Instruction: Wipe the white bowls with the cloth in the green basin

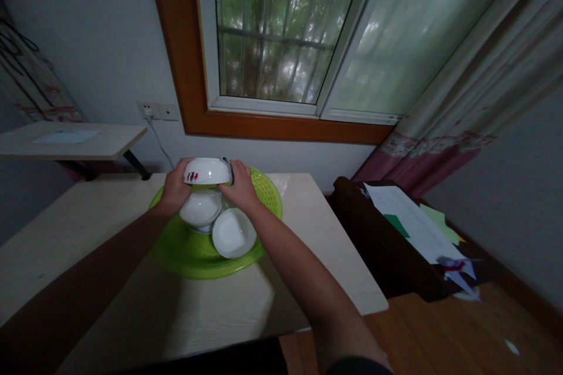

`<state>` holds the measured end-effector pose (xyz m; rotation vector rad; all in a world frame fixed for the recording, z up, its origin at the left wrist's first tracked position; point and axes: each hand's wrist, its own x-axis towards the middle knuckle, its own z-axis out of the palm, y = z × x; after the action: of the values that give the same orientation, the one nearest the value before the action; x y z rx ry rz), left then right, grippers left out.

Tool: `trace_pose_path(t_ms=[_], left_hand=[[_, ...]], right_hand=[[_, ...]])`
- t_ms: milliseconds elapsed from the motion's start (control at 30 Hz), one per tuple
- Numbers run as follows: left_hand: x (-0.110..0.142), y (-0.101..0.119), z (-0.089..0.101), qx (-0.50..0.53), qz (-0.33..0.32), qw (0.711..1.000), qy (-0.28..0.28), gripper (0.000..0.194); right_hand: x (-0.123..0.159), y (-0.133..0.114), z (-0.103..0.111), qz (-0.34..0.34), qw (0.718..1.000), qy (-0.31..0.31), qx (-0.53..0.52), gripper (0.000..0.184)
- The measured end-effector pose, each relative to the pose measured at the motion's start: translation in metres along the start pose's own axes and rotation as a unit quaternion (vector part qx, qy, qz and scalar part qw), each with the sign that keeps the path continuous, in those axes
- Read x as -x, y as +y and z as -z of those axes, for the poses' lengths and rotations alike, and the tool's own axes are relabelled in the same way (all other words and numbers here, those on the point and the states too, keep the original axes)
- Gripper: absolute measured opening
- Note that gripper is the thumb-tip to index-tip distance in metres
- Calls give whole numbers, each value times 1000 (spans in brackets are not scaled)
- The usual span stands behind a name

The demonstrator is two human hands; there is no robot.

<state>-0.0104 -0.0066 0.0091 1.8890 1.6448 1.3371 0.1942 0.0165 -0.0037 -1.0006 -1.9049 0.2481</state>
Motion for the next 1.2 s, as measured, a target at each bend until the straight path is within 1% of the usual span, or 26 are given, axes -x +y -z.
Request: trace_pose_path(t_ms=[100,167,267,367,467,567,667,800,933,1067,1200], left_hand=[[0,-1,-1,-52,-16,998,14,45],[0,-2,-1,-80,-17,997,16,45],[0,-2,-2,-113,-20,993,12,44],[2,2,-1,-129,-27,991,-2,40],[3,6,1,-134,-23,991,-12,39],[4,7,2,-136,-25,990,-4,39],[3,4,2,-126,-31,991,15,44],[2,-1,2,-119,-27,992,32,53],[2,-3,1,-114,-32,993,29,52],[2,-1,0,-138,-36,990,15,48],[1,3,1,-189,-31,981,-11,42]], right_hand=[[0,-3,4,33,999,3,-30,63],[1,-9,8,65,997,-1,-28,63],[4,-21,12,115,993,-9,8,65],[7,-31,14,158,986,-14,46,61],[8,-36,13,180,981,-18,68,56],[8,-36,13,169,983,-19,70,56],[6,-31,12,126,990,-5,55,59],[2,-18,10,68,997,3,29,61],[1,-5,7,40,999,-10,11,63],[2,-3,6,49,998,-22,22,62],[6,-15,7,98,993,-34,50,70]])
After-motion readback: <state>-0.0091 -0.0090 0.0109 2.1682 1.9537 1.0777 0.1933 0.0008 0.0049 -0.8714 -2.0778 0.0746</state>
